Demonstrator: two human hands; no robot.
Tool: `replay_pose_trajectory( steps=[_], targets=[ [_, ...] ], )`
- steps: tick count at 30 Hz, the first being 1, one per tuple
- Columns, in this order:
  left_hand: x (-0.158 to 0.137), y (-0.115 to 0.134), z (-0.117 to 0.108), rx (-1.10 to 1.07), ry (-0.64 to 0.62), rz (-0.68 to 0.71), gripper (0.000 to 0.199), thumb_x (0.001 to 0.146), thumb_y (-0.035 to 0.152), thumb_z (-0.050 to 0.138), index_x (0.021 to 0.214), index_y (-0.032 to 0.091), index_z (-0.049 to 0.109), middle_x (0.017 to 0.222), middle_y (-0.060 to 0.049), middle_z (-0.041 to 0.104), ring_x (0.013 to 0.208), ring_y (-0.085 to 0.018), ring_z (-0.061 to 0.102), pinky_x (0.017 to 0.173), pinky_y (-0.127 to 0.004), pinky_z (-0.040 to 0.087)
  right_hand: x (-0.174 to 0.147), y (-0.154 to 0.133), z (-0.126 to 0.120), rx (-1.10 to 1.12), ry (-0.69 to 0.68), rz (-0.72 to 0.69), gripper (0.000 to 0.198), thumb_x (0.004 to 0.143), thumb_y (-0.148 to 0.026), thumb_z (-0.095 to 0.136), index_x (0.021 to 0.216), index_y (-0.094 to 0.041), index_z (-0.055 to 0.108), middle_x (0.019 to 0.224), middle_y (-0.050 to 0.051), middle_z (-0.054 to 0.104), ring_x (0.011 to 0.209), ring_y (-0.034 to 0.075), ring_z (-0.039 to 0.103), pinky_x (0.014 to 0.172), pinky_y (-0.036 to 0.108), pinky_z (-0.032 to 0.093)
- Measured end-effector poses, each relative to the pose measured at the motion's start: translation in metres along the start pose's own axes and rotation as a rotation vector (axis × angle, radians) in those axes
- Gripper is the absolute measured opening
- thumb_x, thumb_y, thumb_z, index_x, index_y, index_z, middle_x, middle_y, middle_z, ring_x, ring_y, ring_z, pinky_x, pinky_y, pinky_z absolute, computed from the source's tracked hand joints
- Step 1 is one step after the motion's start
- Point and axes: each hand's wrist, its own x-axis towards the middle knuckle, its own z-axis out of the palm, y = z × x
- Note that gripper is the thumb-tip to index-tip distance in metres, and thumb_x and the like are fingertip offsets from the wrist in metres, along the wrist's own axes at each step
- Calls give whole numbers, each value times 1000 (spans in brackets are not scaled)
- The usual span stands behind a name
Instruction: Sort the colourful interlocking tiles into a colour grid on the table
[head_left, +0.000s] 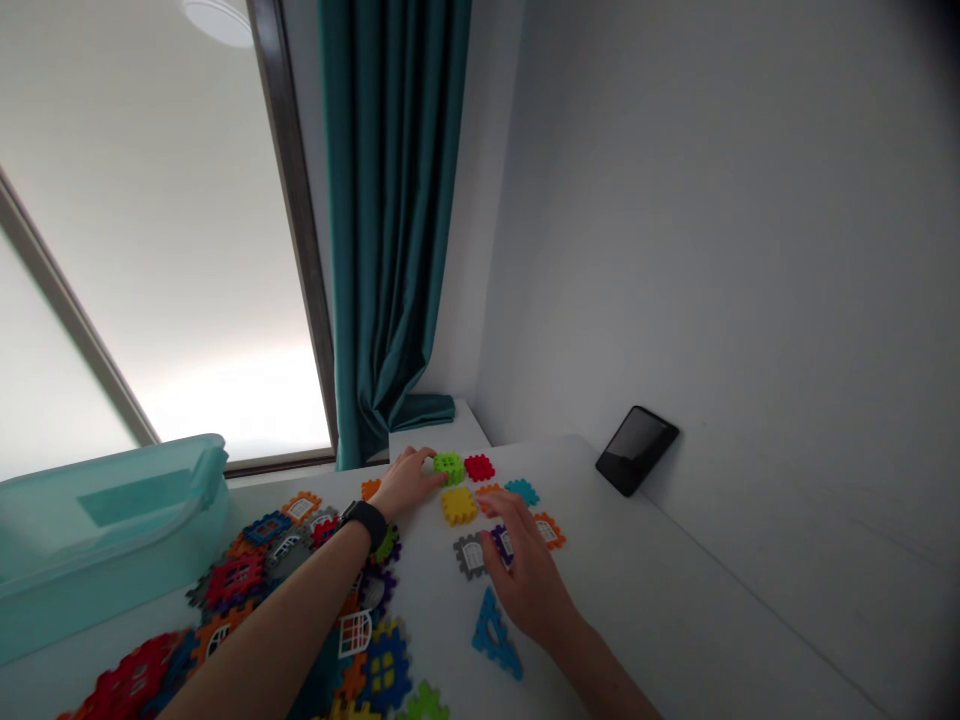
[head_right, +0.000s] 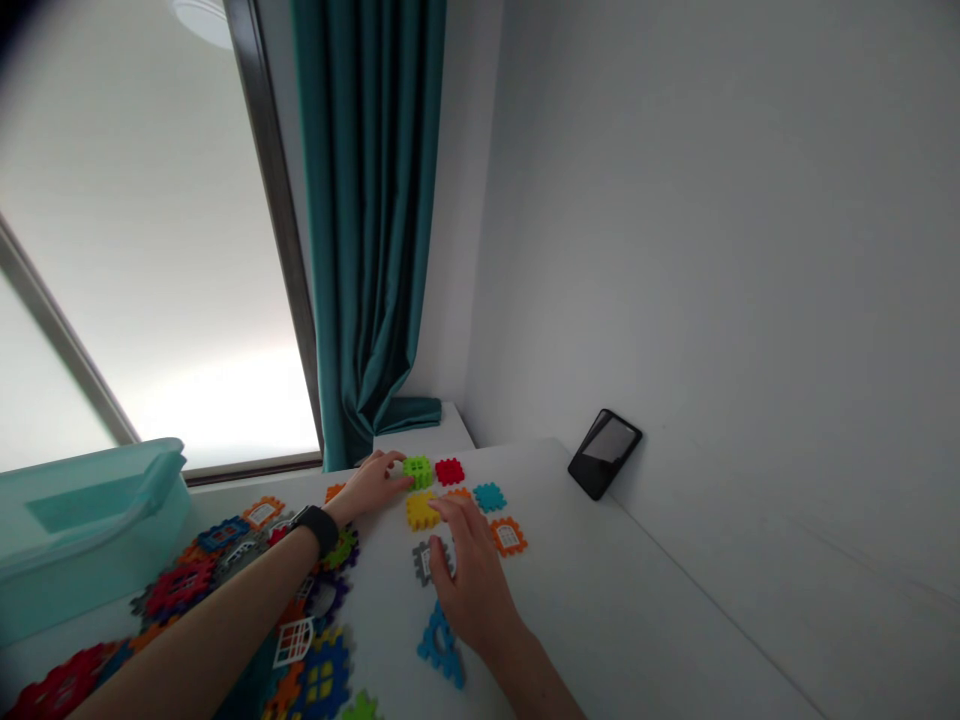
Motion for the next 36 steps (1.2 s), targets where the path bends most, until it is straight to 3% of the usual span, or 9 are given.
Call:
replay_pose_trajectory(
  steps=[13,21,30,36],
  targets=[
    [1,-4,3,4,-1,1,52,82,48,70,126,21,66,117,-11,67,106,-31,66,92,-38,50,1,-2,-1,1,7,-12,37,91,-12,48,126,-24,56,118,11,64,113,27,62,99,46,55],
    [-7,-5,-4,-13,10,49,58,84,45,69,135,18,58,119,-11,64,96,-26,70,90,-36,53,0,2,0,-10,-11,-13,38,91,-12,48,127,-24,55,118,11,64,114,28,62,100,47,54],
    [-61,7,-47,48,9,168,32,91,33,60,120,23,65,116,-9,65,110,-28,66,99,-41,50,-2,6,5,-38,-41,-41,35,93,-15,47,125,-24,56,114,10,67,109,28,64,95,48,56],
    [-108,19,-73,115,-25,246,25,91,31,60,114,24,67,117,-8,67,116,-30,62,104,-45,45,-6,9,13,-71,-121,-124,33,94,-17,50,125,-25,58,117,9,70,111,28,66,97,49,55]
  ],
)
